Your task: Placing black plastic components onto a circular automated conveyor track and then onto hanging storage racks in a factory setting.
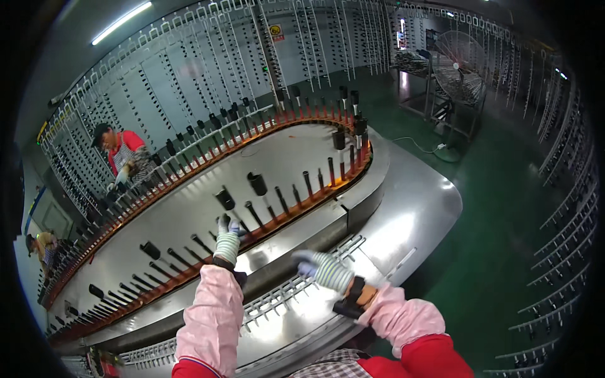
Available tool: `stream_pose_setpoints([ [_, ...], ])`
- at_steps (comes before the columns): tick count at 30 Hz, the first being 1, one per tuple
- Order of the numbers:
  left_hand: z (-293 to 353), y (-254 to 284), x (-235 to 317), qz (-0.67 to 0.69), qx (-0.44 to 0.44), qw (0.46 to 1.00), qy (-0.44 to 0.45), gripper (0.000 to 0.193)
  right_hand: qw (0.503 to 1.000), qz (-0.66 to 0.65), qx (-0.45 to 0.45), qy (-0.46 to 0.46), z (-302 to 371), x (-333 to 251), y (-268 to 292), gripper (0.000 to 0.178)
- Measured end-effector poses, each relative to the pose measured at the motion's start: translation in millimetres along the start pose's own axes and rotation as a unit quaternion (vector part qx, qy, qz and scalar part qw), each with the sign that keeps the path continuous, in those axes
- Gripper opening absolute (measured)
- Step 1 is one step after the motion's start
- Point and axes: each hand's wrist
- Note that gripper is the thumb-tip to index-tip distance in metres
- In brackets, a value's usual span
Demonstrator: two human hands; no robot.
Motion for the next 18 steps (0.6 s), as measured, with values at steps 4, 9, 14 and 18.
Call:
stream_pose_setpoints([
  [4,-26,-69,18,-0.002,0.065,0.998,0.02,0.024,0.977,0.132,0.165,-0.003,-56,46,163,0.036],
  [9,-20,-44,17,-0.012,0.145,0.987,-0.07,0.024,0.929,0.221,0.292,0.059,-157,79,258,0.048],
  [14,-33,-58,0,-0.05,0.064,0.996,-0.027,0.028,0.94,0.159,0.298,-0.041,-230,133,299,0.042],
  [18,-33,-62,28,-0.067,0.142,0.987,0.038,0.029,0.934,0.048,0.354,-0.02,-262,57,271,0.021],
])
Point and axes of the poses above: each hand's wrist, its own z-axis away from the middle knuckle, its own y-axis out of the back of the hand, x = y × z, and after that the axes turned 1 degree about x, right-handed
